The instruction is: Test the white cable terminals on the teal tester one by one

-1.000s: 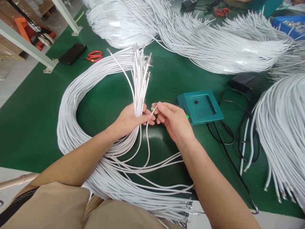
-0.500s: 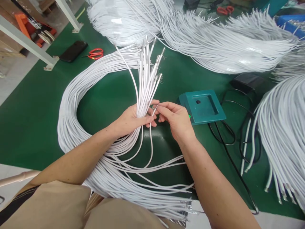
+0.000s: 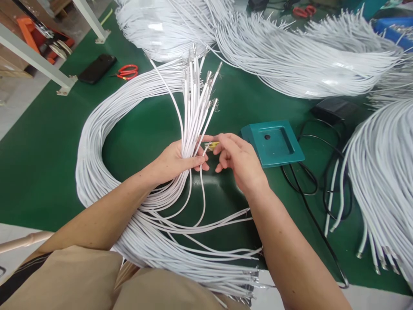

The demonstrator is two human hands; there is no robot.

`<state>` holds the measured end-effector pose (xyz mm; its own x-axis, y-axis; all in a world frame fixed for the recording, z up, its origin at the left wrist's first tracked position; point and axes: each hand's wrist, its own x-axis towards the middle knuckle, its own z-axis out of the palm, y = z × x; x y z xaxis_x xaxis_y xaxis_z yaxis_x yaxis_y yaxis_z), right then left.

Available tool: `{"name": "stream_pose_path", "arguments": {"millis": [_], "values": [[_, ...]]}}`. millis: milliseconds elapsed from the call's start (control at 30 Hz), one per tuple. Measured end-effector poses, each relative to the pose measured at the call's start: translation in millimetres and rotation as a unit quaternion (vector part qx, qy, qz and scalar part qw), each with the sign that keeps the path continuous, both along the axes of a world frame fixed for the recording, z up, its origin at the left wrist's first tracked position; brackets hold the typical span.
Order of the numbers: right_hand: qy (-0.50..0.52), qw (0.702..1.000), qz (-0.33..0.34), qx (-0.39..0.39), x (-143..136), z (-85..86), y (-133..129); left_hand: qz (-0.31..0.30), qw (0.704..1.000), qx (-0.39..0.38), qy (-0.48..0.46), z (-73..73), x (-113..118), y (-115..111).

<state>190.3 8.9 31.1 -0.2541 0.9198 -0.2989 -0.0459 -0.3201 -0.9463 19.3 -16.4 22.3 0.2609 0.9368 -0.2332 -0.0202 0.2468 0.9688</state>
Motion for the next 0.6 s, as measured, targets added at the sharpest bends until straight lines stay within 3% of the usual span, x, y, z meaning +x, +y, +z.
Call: {"name": "stream_pose_path", "arguments": {"millis": [100,167,233,300,367,400,433,500,600], "values": [[-0.073,0.994,0.037,0.077,-3.6,-4.8,-2.9,-0.001,1.0,-0.006,-0.005,-0.9,-0.1,0.8],[-0.156,0.972,0.054,0.168,-4.8,-10.5,-4.5,0.003,1.0,-0.019,-0.024,-2.0,-0.6,1.3],[-0.263,0.913,0.058,0.305,-4.0,-15.5,-5.0,0.01,0.998,-0.04,-0.045,-3.5,-1.7,2.2],[-0.36,0.829,0.076,0.422,-1.2,-18.4,-3.9,0.02,0.997,-0.06,-0.049,-5.1,-2.8,3.2],[-0.422,0.762,0.102,0.479,2.7,-18.9,-1.4,0.029,0.996,-0.068,-0.041,-6.5,-3.8,4.1],[-0.439,0.744,0.109,0.491,4.6,-18.5,0.0,0.033,0.997,-0.067,-0.036,-6.9,-4.1,4.4],[-0.446,0.737,0.108,0.496,6.2,-17.7,1.3,0.036,0.997,-0.063,-0.031,-7.3,-4.2,4.6],[-0.434,0.751,0.091,0.489,8.1,-15.6,2.5,0.041,0.998,-0.051,-0.024,-7.3,-4.1,4.5],[-0.377,0.815,0.046,0.437,5.9,-13.2,0.5,0.04,0.998,-0.038,-0.016,-6.1,-3.4,3.6]]}}
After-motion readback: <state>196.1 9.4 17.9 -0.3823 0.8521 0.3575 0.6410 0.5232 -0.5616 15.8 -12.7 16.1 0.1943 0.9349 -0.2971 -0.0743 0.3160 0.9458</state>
